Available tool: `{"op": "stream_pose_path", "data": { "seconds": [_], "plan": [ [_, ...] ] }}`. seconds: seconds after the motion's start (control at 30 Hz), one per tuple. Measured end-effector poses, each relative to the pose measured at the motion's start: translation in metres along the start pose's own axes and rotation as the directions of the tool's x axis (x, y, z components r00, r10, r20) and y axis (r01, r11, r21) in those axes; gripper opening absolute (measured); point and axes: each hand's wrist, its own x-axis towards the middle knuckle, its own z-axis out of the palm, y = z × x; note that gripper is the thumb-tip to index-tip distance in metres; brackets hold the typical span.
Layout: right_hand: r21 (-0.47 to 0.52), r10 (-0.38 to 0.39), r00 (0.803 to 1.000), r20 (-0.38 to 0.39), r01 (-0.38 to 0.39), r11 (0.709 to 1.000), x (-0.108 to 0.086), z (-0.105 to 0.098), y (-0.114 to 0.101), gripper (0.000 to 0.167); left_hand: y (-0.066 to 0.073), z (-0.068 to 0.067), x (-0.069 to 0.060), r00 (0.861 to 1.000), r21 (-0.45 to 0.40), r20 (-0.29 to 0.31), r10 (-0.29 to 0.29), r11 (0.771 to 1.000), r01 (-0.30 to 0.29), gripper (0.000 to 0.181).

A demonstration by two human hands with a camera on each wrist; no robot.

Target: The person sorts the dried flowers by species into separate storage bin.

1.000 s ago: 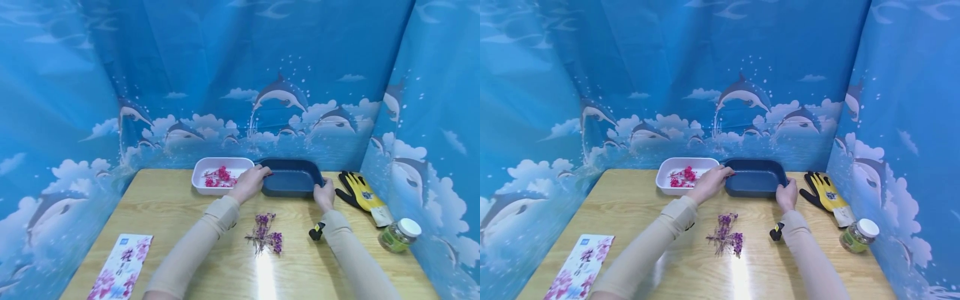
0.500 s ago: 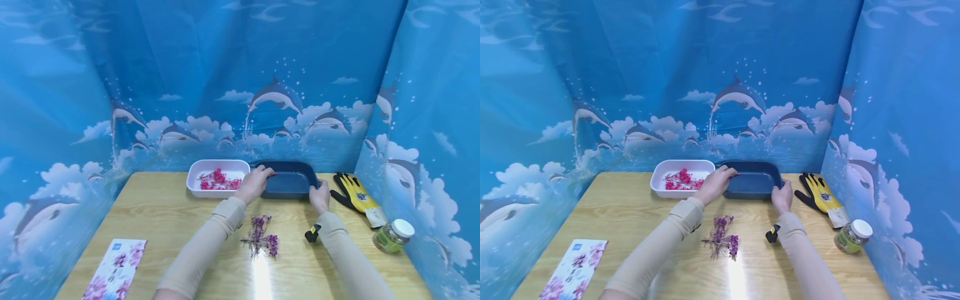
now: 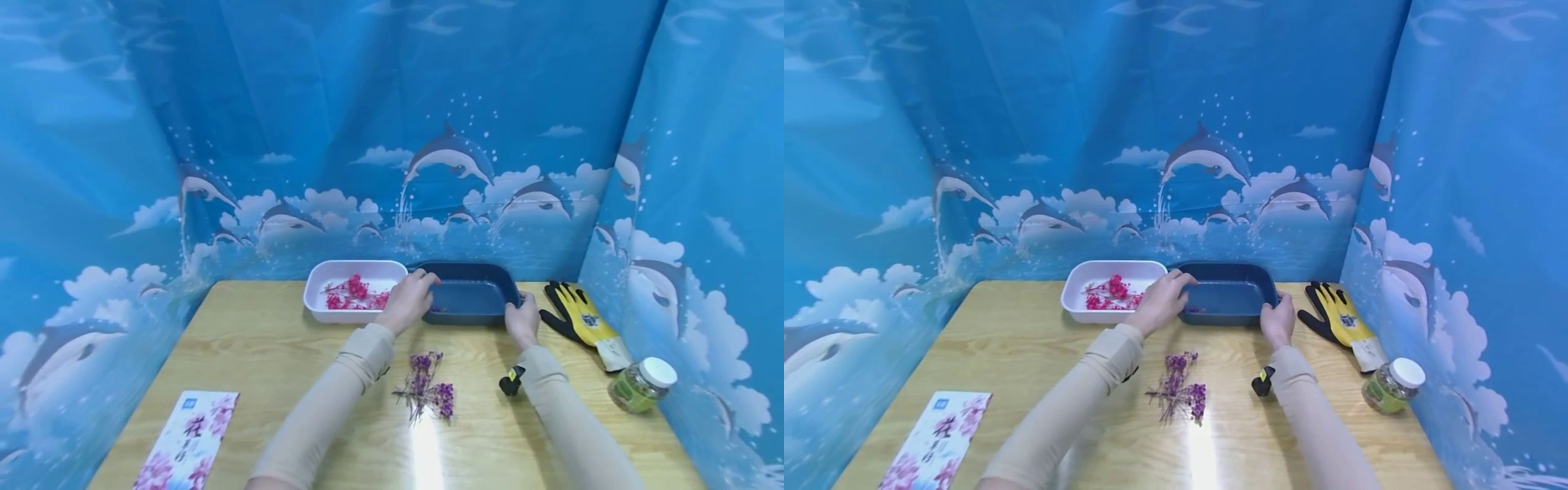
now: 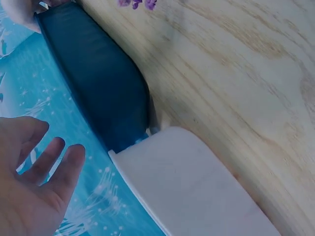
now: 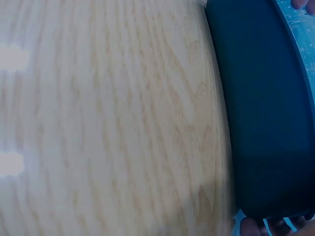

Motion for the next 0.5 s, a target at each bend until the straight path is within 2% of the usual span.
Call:
{"op": "stream_pose_path", "data": {
  "seconds": [0.17, 0.5],
  "plan": [
    [0.005, 0.006, 1.0, 0.008, -0.006, 1.0, 0.001, -0.001, -0.001, 0.056, 0.004, -0.005, -0.012, 0.999, -0.057, -0.005, -0.045, 0.997, 0.045, 0.031],
    [-0.01, 0.012, 1.0, 0.024, -0.012, 1.0, -0.002, -0.004, -0.002, 0.056, 0.012, -0.011, -0.045, 0.995, -0.133, 0.061, -0.078, 0.987, 0.086, 0.036]
  ]
}}
